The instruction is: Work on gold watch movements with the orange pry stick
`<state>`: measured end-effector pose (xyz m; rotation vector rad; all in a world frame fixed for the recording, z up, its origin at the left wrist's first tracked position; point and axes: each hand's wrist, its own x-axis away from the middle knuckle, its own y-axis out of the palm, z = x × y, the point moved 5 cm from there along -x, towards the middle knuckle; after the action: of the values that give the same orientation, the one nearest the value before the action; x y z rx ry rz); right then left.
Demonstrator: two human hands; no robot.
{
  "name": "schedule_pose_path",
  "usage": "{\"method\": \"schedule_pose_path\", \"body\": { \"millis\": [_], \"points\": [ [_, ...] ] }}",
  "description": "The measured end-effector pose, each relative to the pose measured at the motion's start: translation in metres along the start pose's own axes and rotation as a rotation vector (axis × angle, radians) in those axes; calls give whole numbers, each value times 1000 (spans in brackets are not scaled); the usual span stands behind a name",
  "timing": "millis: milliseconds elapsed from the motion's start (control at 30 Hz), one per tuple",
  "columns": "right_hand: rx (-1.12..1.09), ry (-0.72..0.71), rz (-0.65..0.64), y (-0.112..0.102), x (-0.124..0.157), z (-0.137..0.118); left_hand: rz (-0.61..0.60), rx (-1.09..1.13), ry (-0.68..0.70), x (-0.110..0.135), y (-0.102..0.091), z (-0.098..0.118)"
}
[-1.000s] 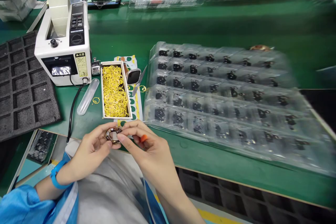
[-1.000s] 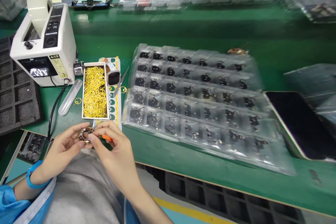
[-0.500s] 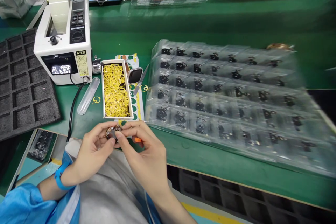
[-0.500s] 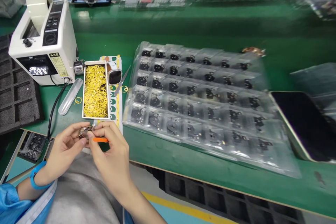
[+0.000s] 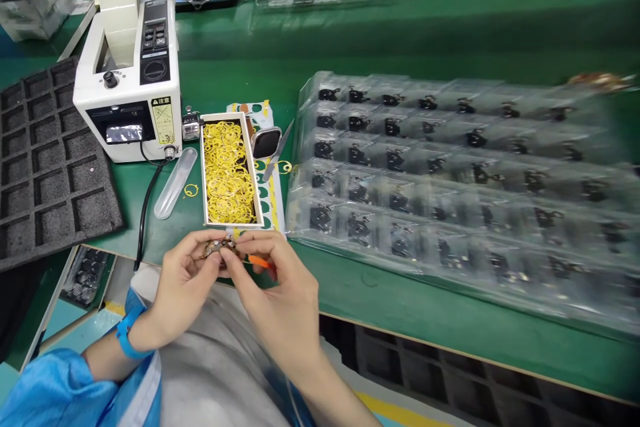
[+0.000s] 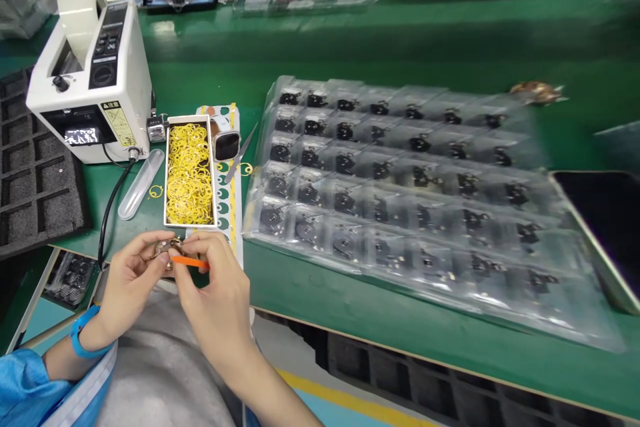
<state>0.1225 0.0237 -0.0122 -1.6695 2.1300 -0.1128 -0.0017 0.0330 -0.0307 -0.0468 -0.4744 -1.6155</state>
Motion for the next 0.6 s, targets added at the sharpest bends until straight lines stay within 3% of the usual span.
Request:
{"method": "schedule_pose_path", "body": {
  "millis": [133,300,433,600],
  "points": [
    [36,34,-19,-1,-2,2,-11,28,-10,0,-1,1],
    [47,-75,-145,-3,-9,-7,-55,-24,-20,1,-2,2],
    [114,-175,-189,-4,-15,-14,-117,-217,29,-3,-3,9],
    [173,-407,-62,-19,-5,-33,20,-328,159,-8,-11,21]
  ]
}}
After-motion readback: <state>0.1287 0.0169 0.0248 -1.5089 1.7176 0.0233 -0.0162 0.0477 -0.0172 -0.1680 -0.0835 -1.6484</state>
